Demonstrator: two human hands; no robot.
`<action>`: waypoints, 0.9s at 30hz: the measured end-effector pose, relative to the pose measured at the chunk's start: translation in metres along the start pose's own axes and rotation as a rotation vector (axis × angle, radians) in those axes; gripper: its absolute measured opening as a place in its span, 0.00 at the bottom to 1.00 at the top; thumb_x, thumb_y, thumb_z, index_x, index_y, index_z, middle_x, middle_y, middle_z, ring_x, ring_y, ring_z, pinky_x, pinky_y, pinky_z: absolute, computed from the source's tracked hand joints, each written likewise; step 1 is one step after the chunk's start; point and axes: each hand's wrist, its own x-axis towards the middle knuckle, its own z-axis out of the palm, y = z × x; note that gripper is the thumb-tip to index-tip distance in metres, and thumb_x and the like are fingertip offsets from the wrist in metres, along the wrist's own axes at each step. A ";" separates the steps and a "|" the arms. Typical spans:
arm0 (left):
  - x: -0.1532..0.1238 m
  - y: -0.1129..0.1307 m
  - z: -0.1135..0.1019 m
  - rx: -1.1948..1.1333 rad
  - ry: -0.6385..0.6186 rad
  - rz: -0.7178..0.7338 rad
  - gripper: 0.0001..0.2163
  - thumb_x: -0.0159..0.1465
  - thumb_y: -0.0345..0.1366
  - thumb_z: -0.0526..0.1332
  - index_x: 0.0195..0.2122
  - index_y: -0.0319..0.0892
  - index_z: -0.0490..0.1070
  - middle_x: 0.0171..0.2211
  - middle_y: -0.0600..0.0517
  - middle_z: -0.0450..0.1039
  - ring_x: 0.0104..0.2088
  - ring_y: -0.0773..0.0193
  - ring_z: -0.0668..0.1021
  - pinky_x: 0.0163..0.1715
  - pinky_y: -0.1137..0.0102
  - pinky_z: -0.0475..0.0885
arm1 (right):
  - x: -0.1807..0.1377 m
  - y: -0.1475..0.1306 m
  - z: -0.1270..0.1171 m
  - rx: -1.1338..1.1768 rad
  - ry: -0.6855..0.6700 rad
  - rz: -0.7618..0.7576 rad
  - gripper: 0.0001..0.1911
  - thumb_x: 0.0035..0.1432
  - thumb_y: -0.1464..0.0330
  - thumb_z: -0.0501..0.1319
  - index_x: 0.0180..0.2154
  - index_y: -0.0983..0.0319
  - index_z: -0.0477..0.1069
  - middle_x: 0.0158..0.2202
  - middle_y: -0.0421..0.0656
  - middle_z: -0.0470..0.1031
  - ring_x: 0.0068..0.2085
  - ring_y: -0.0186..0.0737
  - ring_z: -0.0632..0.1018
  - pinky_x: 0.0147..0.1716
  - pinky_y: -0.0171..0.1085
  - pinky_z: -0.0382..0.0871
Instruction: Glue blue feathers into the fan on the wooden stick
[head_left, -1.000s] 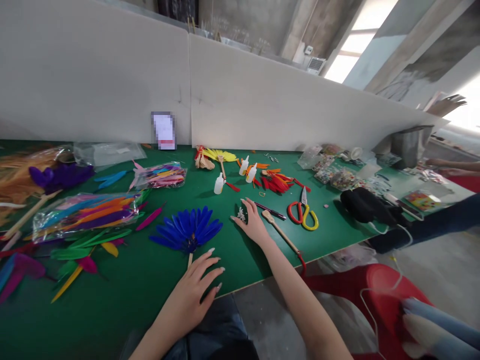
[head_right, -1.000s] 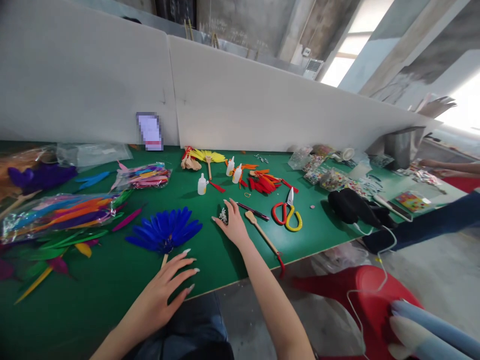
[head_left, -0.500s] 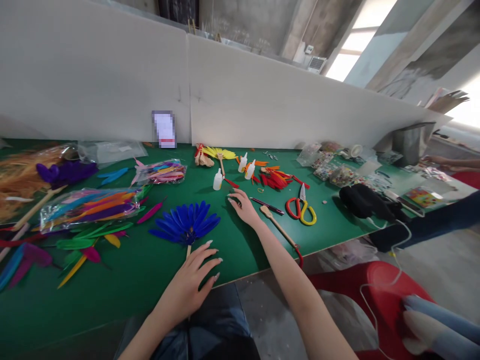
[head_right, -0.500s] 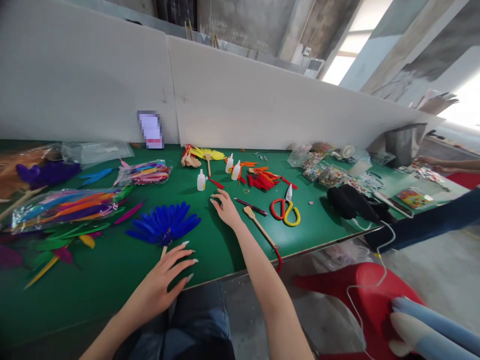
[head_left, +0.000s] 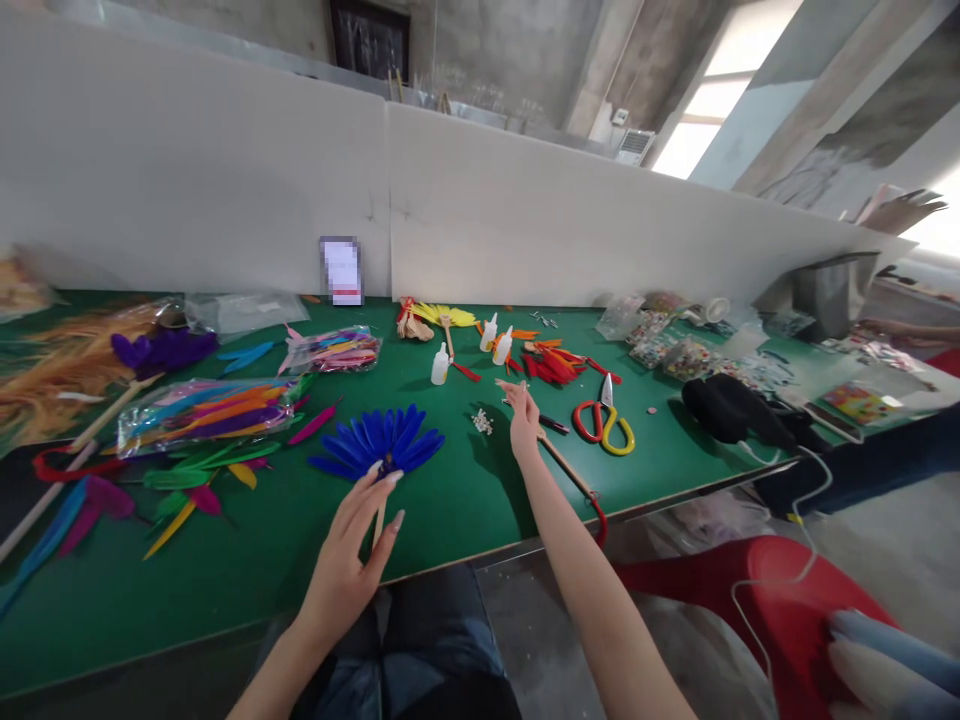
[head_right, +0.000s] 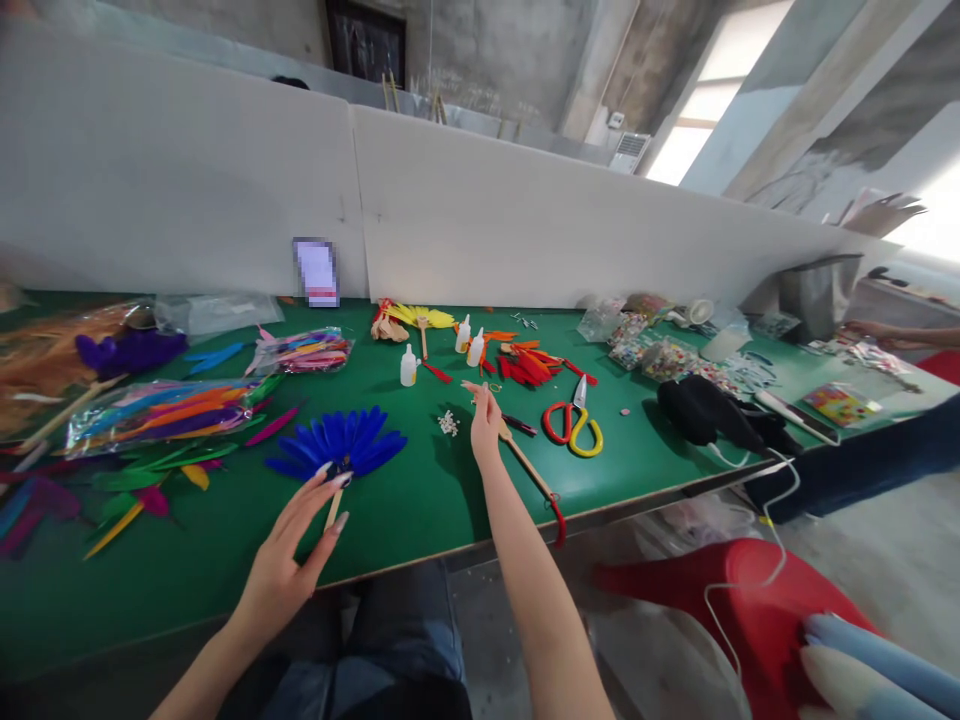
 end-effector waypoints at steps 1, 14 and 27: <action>-0.001 -0.002 -0.003 0.032 0.018 -0.031 0.22 0.67 0.33 0.53 0.62 0.49 0.55 0.59 0.48 0.63 0.62 0.54 0.62 0.56 0.58 0.66 | -0.001 0.000 -0.001 -0.016 0.000 -0.004 0.30 0.61 0.50 0.42 0.40 0.65 0.72 0.45 0.53 0.77 0.49 0.46 0.76 0.49 0.48 0.67; -0.006 -0.020 -0.005 0.127 -0.004 -0.141 0.24 0.66 0.36 0.53 0.63 0.51 0.52 0.60 0.48 0.62 0.62 0.53 0.61 0.55 0.57 0.67 | -0.011 -0.004 0.014 -0.279 -0.362 -0.110 0.23 0.49 0.63 0.64 0.49 0.56 0.68 0.55 0.49 0.64 0.56 0.49 0.68 0.55 0.50 0.63; -0.012 -0.021 -0.009 0.197 -0.001 -0.141 0.27 0.68 0.36 0.51 0.66 0.52 0.44 0.62 0.48 0.59 0.64 0.53 0.58 0.59 0.53 0.61 | -0.013 -0.007 0.004 -0.164 -0.123 -0.139 0.16 0.56 0.57 0.58 0.40 0.61 0.72 0.45 0.50 0.74 0.46 0.45 0.76 0.45 0.45 0.72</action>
